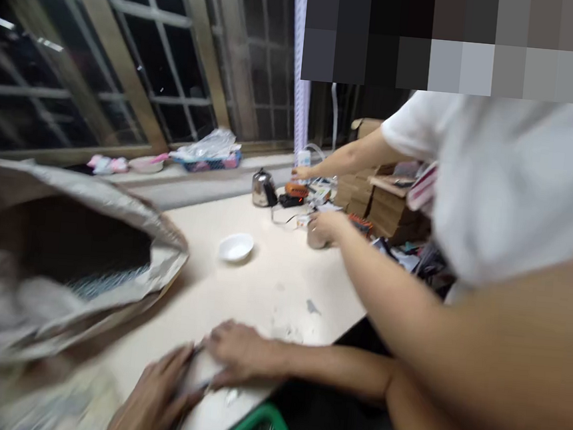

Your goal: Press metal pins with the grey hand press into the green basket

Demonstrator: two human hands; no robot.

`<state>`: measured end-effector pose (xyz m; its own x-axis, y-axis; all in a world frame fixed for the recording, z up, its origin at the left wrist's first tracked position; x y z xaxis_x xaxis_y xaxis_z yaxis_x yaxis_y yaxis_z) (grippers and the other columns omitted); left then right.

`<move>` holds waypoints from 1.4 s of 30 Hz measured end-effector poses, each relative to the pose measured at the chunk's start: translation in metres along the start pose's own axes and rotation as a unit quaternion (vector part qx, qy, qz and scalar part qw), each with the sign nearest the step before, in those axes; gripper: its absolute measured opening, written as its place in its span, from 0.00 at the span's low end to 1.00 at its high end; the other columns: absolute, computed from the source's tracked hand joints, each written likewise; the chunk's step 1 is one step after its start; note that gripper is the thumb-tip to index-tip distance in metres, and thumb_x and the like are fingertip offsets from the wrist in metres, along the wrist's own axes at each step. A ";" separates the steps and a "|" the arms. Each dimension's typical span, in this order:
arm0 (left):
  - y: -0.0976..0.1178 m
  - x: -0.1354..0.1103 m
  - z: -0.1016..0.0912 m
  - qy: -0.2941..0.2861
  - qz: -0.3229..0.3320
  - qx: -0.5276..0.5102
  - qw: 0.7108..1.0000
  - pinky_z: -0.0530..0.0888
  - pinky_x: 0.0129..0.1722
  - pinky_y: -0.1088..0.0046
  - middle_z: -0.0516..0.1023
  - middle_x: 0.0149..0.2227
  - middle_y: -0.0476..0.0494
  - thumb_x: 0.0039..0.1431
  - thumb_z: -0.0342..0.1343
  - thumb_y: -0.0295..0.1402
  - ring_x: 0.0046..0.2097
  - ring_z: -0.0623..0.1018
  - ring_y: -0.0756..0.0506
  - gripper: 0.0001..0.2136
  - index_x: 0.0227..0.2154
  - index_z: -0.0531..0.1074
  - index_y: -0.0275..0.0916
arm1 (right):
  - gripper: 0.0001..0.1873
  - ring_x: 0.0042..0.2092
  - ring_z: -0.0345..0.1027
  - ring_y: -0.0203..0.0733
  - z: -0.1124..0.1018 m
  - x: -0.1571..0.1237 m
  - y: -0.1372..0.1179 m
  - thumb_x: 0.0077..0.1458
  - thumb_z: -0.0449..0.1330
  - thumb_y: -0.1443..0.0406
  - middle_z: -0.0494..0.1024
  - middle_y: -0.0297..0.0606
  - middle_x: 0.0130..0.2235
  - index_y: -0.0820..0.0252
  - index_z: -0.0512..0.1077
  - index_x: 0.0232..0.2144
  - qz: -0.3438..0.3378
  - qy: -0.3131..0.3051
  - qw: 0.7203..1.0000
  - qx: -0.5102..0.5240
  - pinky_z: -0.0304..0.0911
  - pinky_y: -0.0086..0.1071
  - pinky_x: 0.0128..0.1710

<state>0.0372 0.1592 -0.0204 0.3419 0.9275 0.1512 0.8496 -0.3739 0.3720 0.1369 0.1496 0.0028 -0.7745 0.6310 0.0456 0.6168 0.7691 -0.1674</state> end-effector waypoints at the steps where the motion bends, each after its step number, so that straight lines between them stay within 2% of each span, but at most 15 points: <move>1: 0.000 -0.006 -0.016 0.031 -0.009 -0.008 0.999 0.70 0.52 0.58 0.73 0.55 0.34 0.53 0.52 0.44 0.54 0.71 0.34 0.26 0.53 0.71 0.36 | 0.37 0.53 0.61 0.49 -0.007 -0.005 0.001 0.52 0.64 0.50 0.70 0.51 0.53 0.69 0.62 0.56 0.006 0.025 1.000 0.017 0.60 0.40 0.51; 3: -0.005 -0.018 -0.048 0.084 -0.043 -0.011 0.995 0.69 0.52 0.57 0.73 0.53 0.33 0.57 0.48 0.45 0.54 0.71 0.35 0.26 0.54 0.69 0.35 | 0.40 0.60 0.53 0.53 -0.015 -0.014 0.004 0.54 0.64 0.53 0.61 0.56 0.60 0.67 0.56 0.61 0.011 0.064 0.997 0.047 0.55 0.47 0.55; 5: -0.017 -0.030 -0.068 0.087 -0.098 0.001 0.991 0.68 0.51 0.59 0.77 0.47 0.36 0.60 0.46 0.44 0.49 0.73 0.37 0.21 0.47 0.74 0.37 | 0.32 0.57 0.54 0.51 -0.013 -0.017 0.006 0.56 0.63 0.56 0.64 0.53 0.56 0.67 0.62 0.57 0.007 0.083 0.993 0.084 0.56 0.46 0.54; 7: -0.024 -0.044 -0.073 0.051 -0.145 0.012 0.988 0.68 0.49 0.62 0.78 0.41 0.38 0.62 0.46 0.41 0.45 0.74 0.39 0.17 0.39 0.77 0.38 | 0.23 0.51 0.58 0.47 -0.004 -0.016 -0.001 0.59 0.59 0.58 0.68 0.48 0.51 0.64 0.66 0.53 -0.012 0.077 0.991 0.112 0.58 0.43 0.51; 12: -0.022 -0.071 -0.048 -0.060 -0.220 0.053 0.972 0.68 0.40 0.68 0.77 0.34 0.40 0.61 0.50 0.41 0.43 0.73 0.40 0.15 0.28 0.77 0.39 | 0.14 0.43 0.58 0.44 0.020 -0.005 -0.024 0.61 0.58 0.61 0.71 0.43 0.43 0.62 0.71 0.47 -0.015 0.046 0.993 0.105 0.58 0.39 0.44; 15: -0.025 -0.072 -0.032 -0.099 -0.268 0.035 0.958 0.65 0.34 0.70 0.78 0.33 0.39 0.58 0.54 0.43 0.40 0.74 0.40 0.15 0.25 0.76 0.39 | 0.11 0.43 0.59 0.44 0.029 0.001 -0.028 0.63 0.55 0.63 0.71 0.42 0.40 0.62 0.72 0.44 -0.001 0.039 0.995 0.086 0.56 0.38 0.43; 18: -0.033 -0.067 -0.020 -0.141 -0.309 -0.014 0.940 0.61 0.30 0.72 0.78 0.28 0.42 0.55 0.56 0.43 0.32 0.74 0.43 0.14 0.22 0.75 0.38 | 0.09 0.42 0.59 0.43 0.036 0.003 -0.028 0.64 0.54 0.65 0.72 0.41 0.40 0.64 0.72 0.41 0.002 0.041 0.996 0.079 0.55 0.37 0.42; 22: -0.035 -0.055 -0.014 -0.181 -0.292 0.001 0.939 0.58 0.27 0.74 0.77 0.23 0.44 0.53 0.55 0.38 0.29 0.74 0.46 0.12 0.20 0.74 0.38 | 0.08 0.42 0.59 0.42 0.037 0.003 -0.025 0.64 0.54 0.65 0.72 0.41 0.40 0.64 0.70 0.40 -0.005 0.060 0.995 0.083 0.54 0.36 0.41; 26: -0.033 -0.051 -0.011 -0.179 -0.288 -0.038 0.940 0.57 0.26 0.74 0.75 0.21 0.45 0.52 0.55 0.35 0.26 0.71 0.48 0.11 0.19 0.75 0.36 | 0.08 0.41 0.60 0.41 0.034 0.001 -0.020 0.65 0.52 0.65 0.71 0.40 0.39 0.62 0.69 0.39 -0.022 0.080 0.990 0.115 0.53 0.36 0.41; 30: -0.031 -0.051 -0.005 -0.167 -0.278 -0.106 0.940 0.56 0.25 0.75 0.68 0.15 0.51 0.48 0.56 0.32 0.23 0.66 0.51 0.10 0.16 0.72 0.35 | 0.09 0.41 0.60 0.41 0.034 0.001 -0.019 0.66 0.50 0.65 0.72 0.40 0.39 0.62 0.69 0.40 -0.066 0.076 0.983 0.154 0.54 0.36 0.41; 34: -0.043 -0.060 0.005 -0.179 -0.329 -0.267 0.888 0.58 0.21 0.76 0.65 0.14 0.53 0.49 0.54 0.34 0.18 0.63 0.53 0.10 0.17 0.69 0.36 | 0.11 0.42 0.61 0.41 0.031 -0.001 -0.009 0.67 0.49 0.63 0.72 0.39 0.39 0.61 0.69 0.42 -0.076 0.085 0.974 0.194 0.55 0.37 0.42; 36: -0.049 -0.065 -0.003 -0.150 -0.343 -0.313 0.873 0.58 0.19 0.76 0.64 0.14 0.54 0.50 0.53 0.35 0.16 0.63 0.53 0.10 0.18 0.69 0.37 | 0.11 0.43 0.62 0.41 0.029 -0.003 -0.001 0.67 0.48 0.62 0.72 0.39 0.39 0.60 0.68 0.42 -0.065 0.087 0.971 0.211 0.56 0.37 0.43; 38: -0.049 -0.071 -0.015 -0.112 -0.342 -0.319 0.877 0.59 0.19 0.76 0.63 0.13 0.54 0.52 0.53 0.37 0.16 0.63 0.52 0.11 0.19 0.69 0.37 | 0.12 0.43 0.62 0.41 0.026 -0.005 0.008 0.67 0.47 0.62 0.72 0.39 0.40 0.59 0.68 0.42 -0.045 0.095 0.970 0.220 0.57 0.38 0.44; 40: -0.037 -0.082 -0.026 -0.094 -0.328 -0.307 0.889 0.62 0.21 0.76 0.67 0.16 0.52 0.53 0.54 0.38 0.19 0.66 0.51 0.11 0.21 0.71 0.37 | 0.12 0.43 0.62 0.41 0.024 -0.007 0.016 0.68 0.47 0.62 0.71 0.40 0.40 0.59 0.68 0.42 -0.023 0.105 0.970 0.220 0.57 0.38 0.44; 42: -0.012 -0.093 -0.030 -0.113 -0.280 -0.279 0.912 0.66 0.27 0.75 0.74 0.22 0.47 0.53 0.56 0.37 0.25 0.72 0.49 0.10 0.22 0.74 0.37 | 0.12 0.43 0.62 0.42 0.024 -0.007 0.019 0.68 0.47 0.61 0.71 0.39 0.40 0.59 0.68 0.42 -0.009 0.109 0.970 0.215 0.57 0.38 0.43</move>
<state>-0.0168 0.0774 -0.0115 0.0439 0.9263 -0.3742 0.6014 0.2745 0.7503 0.1506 0.1571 -0.0246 -0.7070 0.6607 0.2522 0.4512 0.6960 -0.5586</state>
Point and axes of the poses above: each hand's wrist, its own x-axis towards the middle knuckle, its own z-axis out of the palm, y = z × x, the point moved 10 cm from there along x, towards the middle knuckle
